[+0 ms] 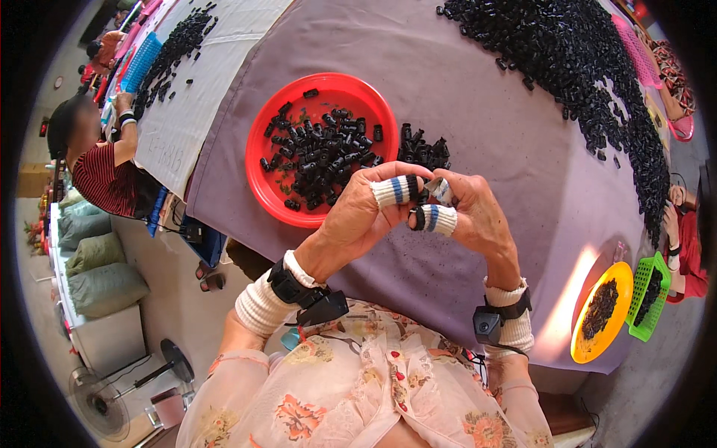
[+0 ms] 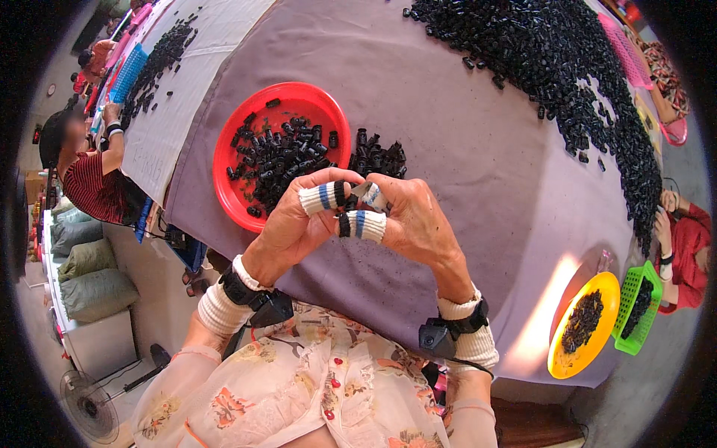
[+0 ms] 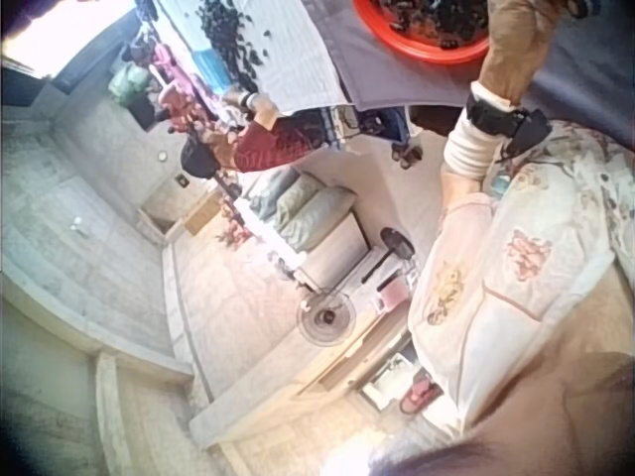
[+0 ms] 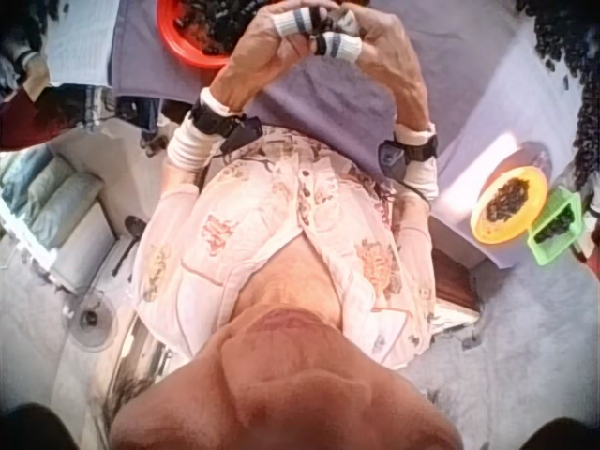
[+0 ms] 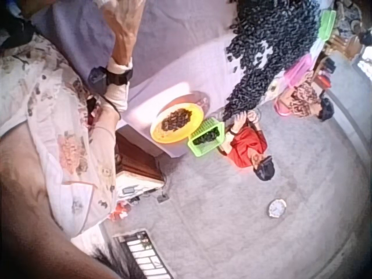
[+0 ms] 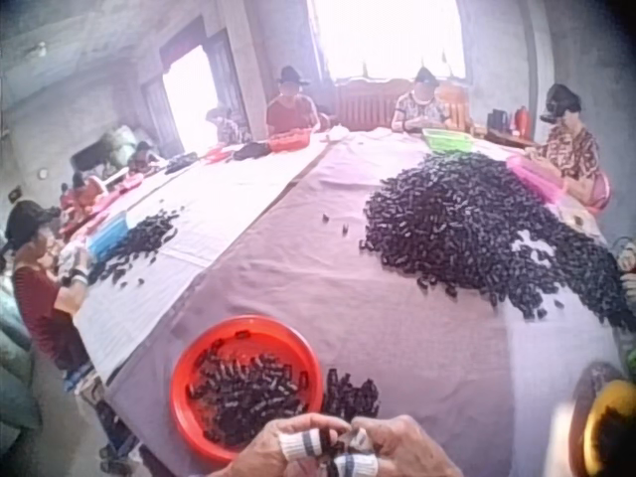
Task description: Sorting and joining small black plastic components on a table in a manufacturing setting.
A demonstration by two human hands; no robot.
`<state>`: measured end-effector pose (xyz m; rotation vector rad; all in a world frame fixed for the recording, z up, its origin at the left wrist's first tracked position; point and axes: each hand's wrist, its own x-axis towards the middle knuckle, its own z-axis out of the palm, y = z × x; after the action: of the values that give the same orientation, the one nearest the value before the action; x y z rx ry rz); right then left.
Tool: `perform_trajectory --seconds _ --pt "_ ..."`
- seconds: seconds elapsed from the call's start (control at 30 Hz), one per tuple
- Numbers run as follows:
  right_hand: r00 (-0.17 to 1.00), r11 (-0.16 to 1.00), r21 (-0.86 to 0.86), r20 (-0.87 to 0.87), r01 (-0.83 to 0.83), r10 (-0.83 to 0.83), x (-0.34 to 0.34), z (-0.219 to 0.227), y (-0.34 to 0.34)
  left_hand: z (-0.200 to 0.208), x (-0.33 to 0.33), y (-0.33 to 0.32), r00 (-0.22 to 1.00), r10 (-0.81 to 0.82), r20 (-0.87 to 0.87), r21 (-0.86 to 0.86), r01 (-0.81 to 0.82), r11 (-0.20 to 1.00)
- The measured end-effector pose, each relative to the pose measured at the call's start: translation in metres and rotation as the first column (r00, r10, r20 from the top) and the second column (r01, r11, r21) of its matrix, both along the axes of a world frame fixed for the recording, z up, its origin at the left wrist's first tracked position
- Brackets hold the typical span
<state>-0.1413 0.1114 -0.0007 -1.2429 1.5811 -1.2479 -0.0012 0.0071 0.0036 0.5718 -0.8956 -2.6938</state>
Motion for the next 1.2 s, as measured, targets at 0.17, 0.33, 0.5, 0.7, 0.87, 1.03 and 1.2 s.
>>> perform_trajectory --seconds 0.17,0.33,0.5,0.7,0.87,1.03,1.2 --pt "0.999 1.0 -0.027 0.047 -0.01 0.011 0.002 0.004 0.001 0.001 -0.001 0.002 1.0 0.022 0.005 -0.024 -0.021 0.999" --pt "0.999 1.0 -0.011 0.033 0.022 -0.022 -0.006 0.0 0.011 0.001 0.012 -0.017 0.988 0.14 -0.06 -0.091 -0.145 0.985" --pt "0.957 0.943 0.19 0.046 0.272 -0.285 -0.024 -0.009 0.028 0.009 0.044 -0.057 0.93 0.352 0.103 -0.544 -0.243 0.803" --pt "0.931 0.904 0.267 0.058 0.333 -0.36 -0.028 -0.018 0.033 0.021 0.056 -0.071 0.76 0.636 0.13 -0.921 -0.145 0.362" --pt "0.946 0.931 0.188 0.022 0.313 -0.322 -0.022 -0.029 0.026 0.001 0.024 -0.035 0.941 0.313 0.132 -0.988 0.098 0.123" --pt "0.949 0.923 0.237 0.013 0.304 -0.316 -0.023 -0.026 0.032 -0.026 -0.006 -0.016 0.964 0.249 0.097 -0.863 0.206 -0.462" --pt "0.939 0.909 0.287 0.074 0.301 -0.335 -0.021 -0.026 0.035 -0.045 -0.018 -0.009 0.953 0.224 0.205 -0.661 0.303 -0.687"
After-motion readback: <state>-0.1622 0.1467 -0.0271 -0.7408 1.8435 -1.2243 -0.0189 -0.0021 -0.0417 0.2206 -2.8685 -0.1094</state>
